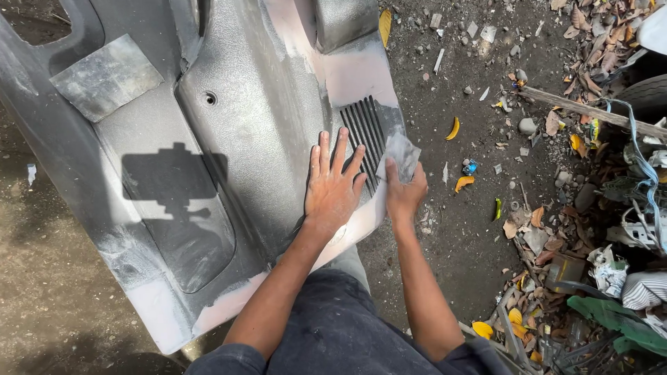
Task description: The person sands a large, grey car bumper with a sanding block, focusing on the vent area and edges. They use both hands to apply pressure and smooth the surface, occasionally pausing to feel the texture.
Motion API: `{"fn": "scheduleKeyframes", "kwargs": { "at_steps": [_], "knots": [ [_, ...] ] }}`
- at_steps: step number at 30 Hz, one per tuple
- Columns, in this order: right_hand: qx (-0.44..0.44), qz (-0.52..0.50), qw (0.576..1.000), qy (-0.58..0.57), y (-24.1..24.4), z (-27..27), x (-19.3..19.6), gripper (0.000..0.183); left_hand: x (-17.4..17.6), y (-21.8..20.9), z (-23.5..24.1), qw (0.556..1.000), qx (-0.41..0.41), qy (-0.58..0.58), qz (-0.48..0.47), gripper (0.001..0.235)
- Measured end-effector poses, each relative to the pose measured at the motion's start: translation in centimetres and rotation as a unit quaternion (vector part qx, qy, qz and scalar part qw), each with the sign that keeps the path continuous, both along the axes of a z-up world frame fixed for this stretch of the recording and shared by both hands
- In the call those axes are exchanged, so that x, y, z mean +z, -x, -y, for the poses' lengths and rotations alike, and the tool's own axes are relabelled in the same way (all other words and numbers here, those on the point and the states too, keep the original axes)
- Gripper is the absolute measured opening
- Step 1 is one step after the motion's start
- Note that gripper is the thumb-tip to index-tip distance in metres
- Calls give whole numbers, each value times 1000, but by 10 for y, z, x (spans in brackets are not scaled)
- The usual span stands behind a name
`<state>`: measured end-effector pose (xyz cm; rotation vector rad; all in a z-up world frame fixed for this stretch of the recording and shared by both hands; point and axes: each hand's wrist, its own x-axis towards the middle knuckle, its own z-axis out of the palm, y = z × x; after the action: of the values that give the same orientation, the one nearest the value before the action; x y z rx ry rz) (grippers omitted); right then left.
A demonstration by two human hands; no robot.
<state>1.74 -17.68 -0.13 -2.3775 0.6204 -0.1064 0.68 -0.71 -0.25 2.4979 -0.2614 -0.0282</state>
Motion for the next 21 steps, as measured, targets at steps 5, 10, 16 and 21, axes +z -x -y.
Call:
{"fn": "scheduleKeyframes", "kwargs": {
  "at_steps": [5, 10, 16, 21],
  "knots": [
    [55, 89, 993, -56, 43, -4, -15, 37, 0, 6, -7, 1000, -7, -3, -12, 59],
    [9, 29, 999, -13, -1, -8, 6, 33, 2, 7, 2, 1000, -20, -13, -10, 61],
    [109, 102, 989, 21, 51, -3, -2, 45, 0, 5, 2, 999, -15, -27, -14, 59],
    [5, 30, 997, -77, -13, -11, 7, 36, 2, 7, -2, 1000, -11, -13, -14, 61]
  ]
}}
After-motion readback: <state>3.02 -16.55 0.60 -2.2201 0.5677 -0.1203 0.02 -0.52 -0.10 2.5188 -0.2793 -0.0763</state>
